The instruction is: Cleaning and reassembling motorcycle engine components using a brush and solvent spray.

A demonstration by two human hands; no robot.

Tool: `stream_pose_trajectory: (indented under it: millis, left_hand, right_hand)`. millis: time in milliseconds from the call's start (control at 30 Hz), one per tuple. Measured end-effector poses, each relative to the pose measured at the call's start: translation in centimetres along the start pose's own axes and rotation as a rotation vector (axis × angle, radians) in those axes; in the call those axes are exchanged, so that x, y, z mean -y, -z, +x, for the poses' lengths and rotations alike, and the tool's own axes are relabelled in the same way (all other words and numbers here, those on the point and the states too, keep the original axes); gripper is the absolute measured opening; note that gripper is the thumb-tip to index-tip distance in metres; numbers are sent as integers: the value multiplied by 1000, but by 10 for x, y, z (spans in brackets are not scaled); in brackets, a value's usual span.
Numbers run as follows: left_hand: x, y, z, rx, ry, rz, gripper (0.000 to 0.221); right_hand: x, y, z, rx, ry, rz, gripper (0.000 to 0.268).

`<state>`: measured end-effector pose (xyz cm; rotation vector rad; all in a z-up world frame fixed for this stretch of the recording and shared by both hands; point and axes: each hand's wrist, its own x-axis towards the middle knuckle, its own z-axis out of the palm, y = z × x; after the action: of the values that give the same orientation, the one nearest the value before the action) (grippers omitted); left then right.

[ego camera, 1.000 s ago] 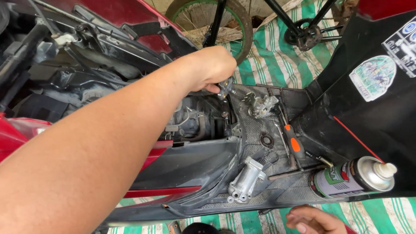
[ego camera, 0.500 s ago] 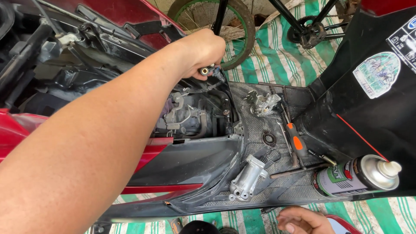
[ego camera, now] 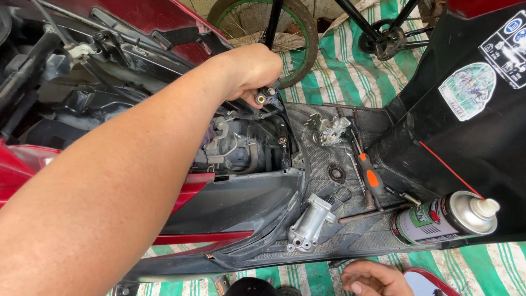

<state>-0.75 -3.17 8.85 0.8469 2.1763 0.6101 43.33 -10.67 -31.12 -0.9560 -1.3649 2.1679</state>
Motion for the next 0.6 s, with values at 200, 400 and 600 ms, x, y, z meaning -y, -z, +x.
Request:
stream_pose_trajectory:
  millis: [200, 400, 600]
  left_hand:
    - [-4, -2, -6, 21, -9, 147, 36]
    - [5, -7, 8, 100, -92, 107, 21]
    - [-8, -4, -16, 73, -53, 50, 47]
  right_hand:
    - [5, -4, 1, 122, 193, -47, 31]
    - [1, -2, 2, 153, 170, -37, 30]
    - [19, -26, -5, 136, 122, -16, 29]
